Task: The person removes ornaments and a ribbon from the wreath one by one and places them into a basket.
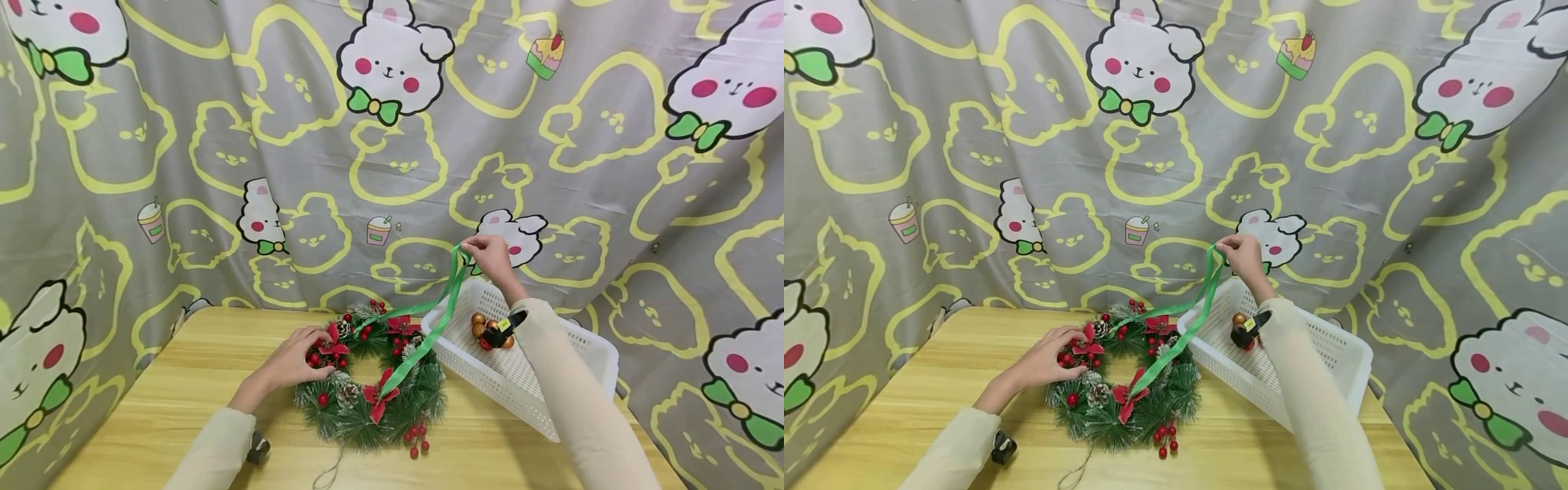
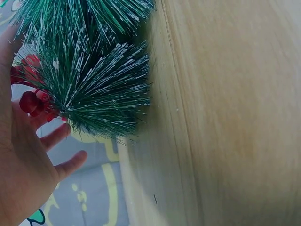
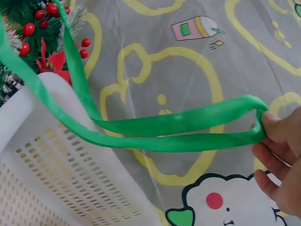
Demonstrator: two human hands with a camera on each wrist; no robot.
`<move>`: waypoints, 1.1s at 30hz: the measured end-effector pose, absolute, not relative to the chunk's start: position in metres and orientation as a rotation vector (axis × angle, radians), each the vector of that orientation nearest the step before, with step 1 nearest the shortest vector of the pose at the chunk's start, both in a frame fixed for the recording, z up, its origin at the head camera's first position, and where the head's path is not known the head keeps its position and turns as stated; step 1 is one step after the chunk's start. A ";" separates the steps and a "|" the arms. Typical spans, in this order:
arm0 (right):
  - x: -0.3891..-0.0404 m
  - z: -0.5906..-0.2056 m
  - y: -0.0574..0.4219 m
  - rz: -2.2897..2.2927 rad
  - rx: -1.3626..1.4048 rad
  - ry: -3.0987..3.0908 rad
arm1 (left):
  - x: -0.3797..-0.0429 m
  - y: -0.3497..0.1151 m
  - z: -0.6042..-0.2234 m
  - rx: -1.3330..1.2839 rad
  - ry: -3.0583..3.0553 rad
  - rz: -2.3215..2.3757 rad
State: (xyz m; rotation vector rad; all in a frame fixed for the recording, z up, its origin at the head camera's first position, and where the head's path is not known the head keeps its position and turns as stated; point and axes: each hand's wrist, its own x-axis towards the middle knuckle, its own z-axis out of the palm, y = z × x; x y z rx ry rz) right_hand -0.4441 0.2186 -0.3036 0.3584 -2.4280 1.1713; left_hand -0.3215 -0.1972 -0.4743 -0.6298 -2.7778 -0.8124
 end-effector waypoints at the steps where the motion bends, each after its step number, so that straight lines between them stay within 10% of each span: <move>1: -0.443 -0.302 0.220 1.193 0.391 -2.442 | -0.321 -0.197 -0.474 -0.631 -2.776 -0.815; 33: -0.421 -0.297 0.305 2.307 0.409 -1.751 | -0.323 -0.198 -0.472 -0.602 -2.824 -0.817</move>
